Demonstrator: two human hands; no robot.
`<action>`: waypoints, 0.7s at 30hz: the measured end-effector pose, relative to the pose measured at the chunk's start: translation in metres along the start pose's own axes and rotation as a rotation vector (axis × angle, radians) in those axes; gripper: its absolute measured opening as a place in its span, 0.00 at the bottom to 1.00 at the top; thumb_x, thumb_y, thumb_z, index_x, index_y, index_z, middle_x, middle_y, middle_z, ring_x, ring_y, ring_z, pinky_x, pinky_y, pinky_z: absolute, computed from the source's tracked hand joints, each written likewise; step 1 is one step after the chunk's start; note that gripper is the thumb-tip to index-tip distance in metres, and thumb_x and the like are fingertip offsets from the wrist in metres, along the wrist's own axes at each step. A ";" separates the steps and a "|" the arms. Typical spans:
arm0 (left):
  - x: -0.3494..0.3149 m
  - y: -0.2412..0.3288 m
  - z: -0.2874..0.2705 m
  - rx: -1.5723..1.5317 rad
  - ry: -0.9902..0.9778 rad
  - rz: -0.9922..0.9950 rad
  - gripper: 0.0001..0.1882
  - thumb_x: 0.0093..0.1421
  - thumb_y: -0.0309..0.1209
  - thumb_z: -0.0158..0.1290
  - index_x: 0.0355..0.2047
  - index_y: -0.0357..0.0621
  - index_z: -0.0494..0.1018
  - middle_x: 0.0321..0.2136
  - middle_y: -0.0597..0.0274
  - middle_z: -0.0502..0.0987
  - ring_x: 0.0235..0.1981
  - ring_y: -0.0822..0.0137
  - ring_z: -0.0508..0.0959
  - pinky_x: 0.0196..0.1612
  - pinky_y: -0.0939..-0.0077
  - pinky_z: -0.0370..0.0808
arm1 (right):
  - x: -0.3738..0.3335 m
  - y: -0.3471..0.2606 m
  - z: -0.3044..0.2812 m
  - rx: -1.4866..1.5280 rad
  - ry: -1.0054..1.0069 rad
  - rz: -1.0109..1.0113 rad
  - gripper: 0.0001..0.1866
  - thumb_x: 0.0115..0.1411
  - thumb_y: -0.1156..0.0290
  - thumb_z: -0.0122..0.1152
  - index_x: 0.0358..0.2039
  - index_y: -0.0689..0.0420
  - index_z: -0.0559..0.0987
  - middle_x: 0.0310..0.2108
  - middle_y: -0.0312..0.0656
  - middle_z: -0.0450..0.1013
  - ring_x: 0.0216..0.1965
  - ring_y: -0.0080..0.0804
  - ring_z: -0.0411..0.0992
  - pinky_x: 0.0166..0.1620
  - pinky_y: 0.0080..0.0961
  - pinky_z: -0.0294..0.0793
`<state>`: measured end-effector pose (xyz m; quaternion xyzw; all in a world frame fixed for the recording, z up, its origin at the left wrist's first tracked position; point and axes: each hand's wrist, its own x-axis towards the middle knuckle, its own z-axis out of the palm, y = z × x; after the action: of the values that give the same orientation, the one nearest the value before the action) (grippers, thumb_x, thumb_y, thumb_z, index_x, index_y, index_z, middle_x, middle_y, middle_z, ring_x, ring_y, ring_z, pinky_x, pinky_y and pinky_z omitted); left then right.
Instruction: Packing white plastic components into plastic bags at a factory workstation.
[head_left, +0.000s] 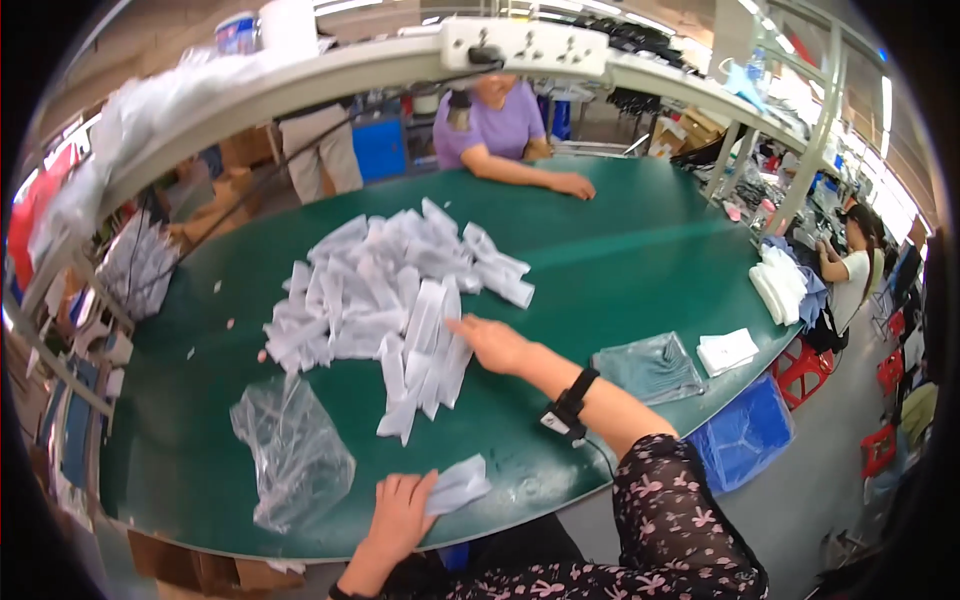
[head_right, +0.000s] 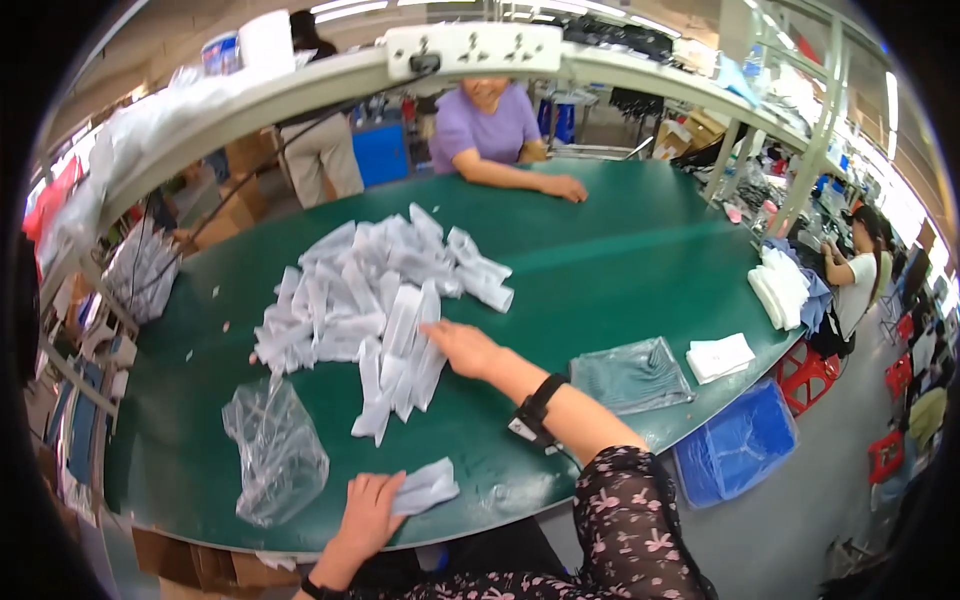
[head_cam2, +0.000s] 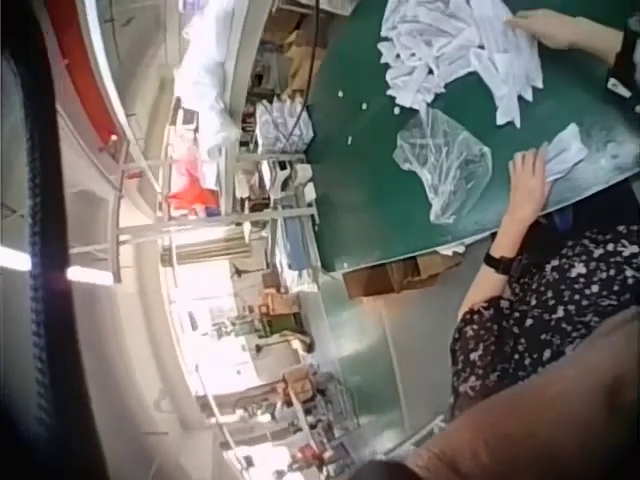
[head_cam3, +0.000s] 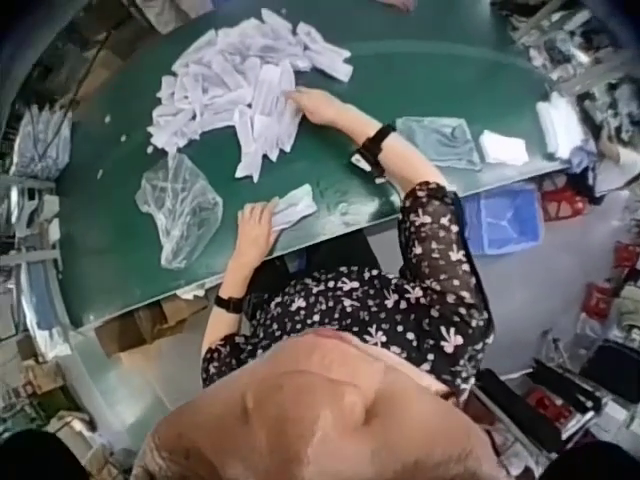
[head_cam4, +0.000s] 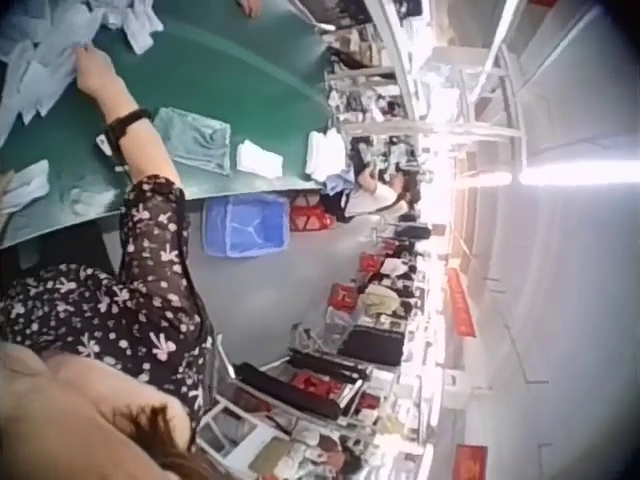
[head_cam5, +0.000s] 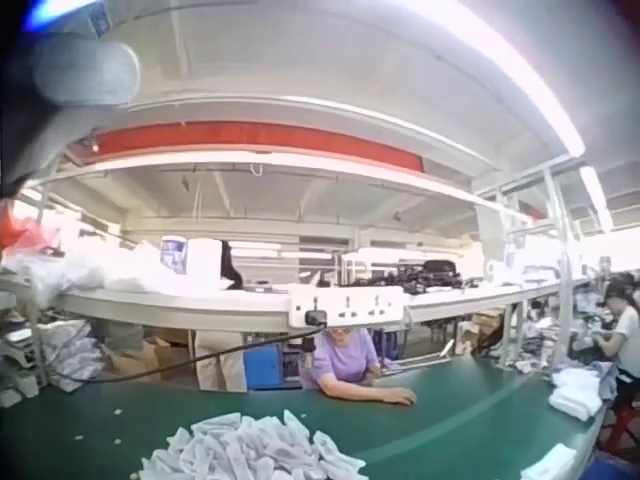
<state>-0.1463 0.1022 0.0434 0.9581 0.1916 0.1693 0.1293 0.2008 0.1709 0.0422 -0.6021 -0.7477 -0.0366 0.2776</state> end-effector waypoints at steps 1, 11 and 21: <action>0.000 0.001 0.001 0.011 0.016 0.028 0.37 0.40 0.30 0.65 0.53 0.41 0.68 0.44 0.53 0.70 0.46 0.53 0.68 0.48 0.59 0.65 | -0.005 0.011 0.009 -0.038 -0.052 0.007 0.14 0.51 0.79 0.54 0.40 0.62 0.74 0.41 0.54 0.72 0.42 0.52 0.72 0.44 0.42 0.73; -0.001 -0.001 -0.011 -0.170 -0.026 -0.038 0.30 0.42 0.25 0.58 0.50 0.39 0.71 0.52 0.44 0.67 0.56 0.47 0.64 0.56 0.53 0.62 | -0.052 -0.049 -0.008 0.374 -0.179 0.130 0.10 0.49 0.74 0.60 0.31 0.63 0.70 0.29 0.53 0.71 0.33 0.57 0.72 0.38 0.45 0.72; 0.020 -0.001 -0.030 0.076 0.067 0.100 0.25 0.45 0.28 0.61 0.46 0.43 0.73 0.47 0.48 0.70 0.49 0.49 0.70 0.50 0.55 0.67 | -0.075 -0.099 -0.002 0.692 -0.412 -0.244 0.08 0.52 0.71 0.60 0.29 0.60 0.73 0.27 0.50 0.70 0.34 0.52 0.72 0.37 0.43 0.71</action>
<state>-0.1401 0.1173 0.0757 0.9645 0.1539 0.2003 0.0775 0.1192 0.0777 0.0370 -0.3751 -0.8217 0.3053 0.3015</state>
